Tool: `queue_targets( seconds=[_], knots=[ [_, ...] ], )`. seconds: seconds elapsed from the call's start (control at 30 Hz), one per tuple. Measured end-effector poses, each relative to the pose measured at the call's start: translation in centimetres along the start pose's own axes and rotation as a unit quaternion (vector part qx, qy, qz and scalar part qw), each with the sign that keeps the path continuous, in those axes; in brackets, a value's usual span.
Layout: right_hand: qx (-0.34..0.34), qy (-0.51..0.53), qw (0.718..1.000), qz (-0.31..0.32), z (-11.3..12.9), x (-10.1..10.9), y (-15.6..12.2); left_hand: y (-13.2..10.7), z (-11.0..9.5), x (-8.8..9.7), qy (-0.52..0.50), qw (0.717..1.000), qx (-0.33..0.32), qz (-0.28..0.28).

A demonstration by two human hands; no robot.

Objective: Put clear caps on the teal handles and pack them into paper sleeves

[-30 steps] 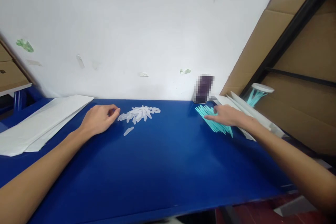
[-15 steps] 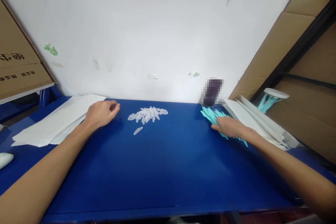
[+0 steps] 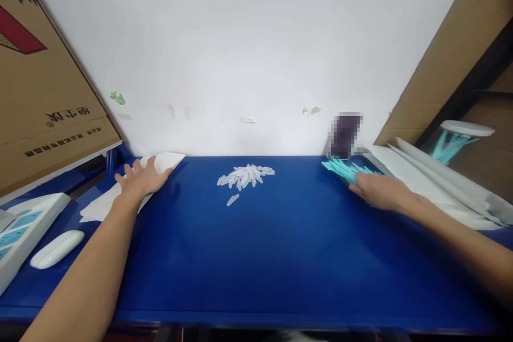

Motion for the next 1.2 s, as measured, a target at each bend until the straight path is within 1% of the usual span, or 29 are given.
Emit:
queue_targets(
  seconds=[0.07,0.1,0.13,0.2,0.23,0.3,0.37,0.4,0.47,0.5,0.57,0.63,0.7,0.73,0.8,0.93,1.0,1.1,1.2],
  knots=[
    [0.016,-0.021,0.999,-0.02,1.0,1.0,-0.9,-1.0,-2.2,0.6,-0.028,0.994,-0.062,-0.089],
    [0.027,-0.027,0.999,-0.026,1.7,1.5,-1.3,-1.7,-3.7,1.0,-0.05,0.985,-0.099,-0.132],
    [0.043,-0.03,0.998,-0.03,2.5,1.8,-1.8,-2.7,-5.3,1.5,-0.077,0.973,-0.141,-0.164],
    [0.096,-0.021,0.995,-0.033,4.6,2.3,-2.8,-4.8,-8.5,2.4,-0.13,0.942,-0.234,-0.202],
    [0.138,-0.009,0.99,-0.034,5.8,2.4,-3.3,-5.8,-10.0,2.9,-0.152,0.924,-0.28,-0.21],
    [0.242,0.033,0.969,-0.037,8.2,2.5,-4.2,-7.6,-12.5,3.9,-0.189,0.889,-0.36,-0.211],
    [0.319,0.075,0.944,-0.037,10.1,2.7,-4.8,-8.7,-14.3,5.1,-0.219,0.86,-0.422,-0.183],
    [0.34,0.086,0.936,-0.034,10.8,2.8,-5.0,-9.1,-15.0,5.6,-0.234,0.847,-0.447,-0.165],
    [0.355,0.093,0.93,-0.029,11.7,3.2,-5.1,-9.7,-16.1,6.5,-0.263,0.826,-0.484,-0.125],
    [0.355,0.09,0.93,-0.027,12.1,3.3,-5.1,-10.1,-16.6,6.6,-0.276,0.815,-0.499,-0.103],
    [0.343,0.086,0.935,-0.029,12.5,3.6,-5.1,-11.3,-17.3,6.1,-0.29,0.794,-0.531,-0.063],
    [0.328,0.098,0.939,-0.039,12.8,3.5,-5.1,-13.0,-17.8,4.8,-0.272,0.772,-0.573,-0.039],
    [0.321,0.119,0.938,-0.049,12.9,3.0,-5.4,-14.5,-17.9,3.4,-0.238,0.754,-0.611,-0.031],
    [0.322,0.127,0.937,-0.055,12.8,2.7,-5.6,-15.1,-17.8,2.8,-0.227,0.75,-0.621,-0.029],
    [0.331,0.136,0.932,-0.062,12.6,2.3,-6.0,-15.7,-17.5,2.5,-0.223,0.749,-0.623,-0.028],
    [0.338,0.129,0.929,-0.079,12.3,2.2,-6.5,-15.7,-17.1,3.3,-0.224,0.756,-0.615,-0.021],
    [0.335,0.101,0.931,-0.102,12.4,2.4,-6.6,-16.0,-17.2,3.4,-0.214,0.751,-0.624,0.002],
    [0.34,0.051,0.929,-0.137,12.7,2.7,-6.7,-16.9,-17.4,2.4,-0.187,0.752,-0.629,0.054],
    [0.351,0.035,0.925,-0.141,12.8,2.7,-6.5,-17.8,-17.6,1.3,-0.171,0.753,-0.627,0.108]
  ],
)
Point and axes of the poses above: each hand's wrist, its own y-axis towards the middle knuckle, its own x-axis out of the back of the hand, z = x × y, the point moved 2 cm from there along y, towards the middle knuckle, and after that the axes turned 4 degrees about -z, right-handed, at the moved point
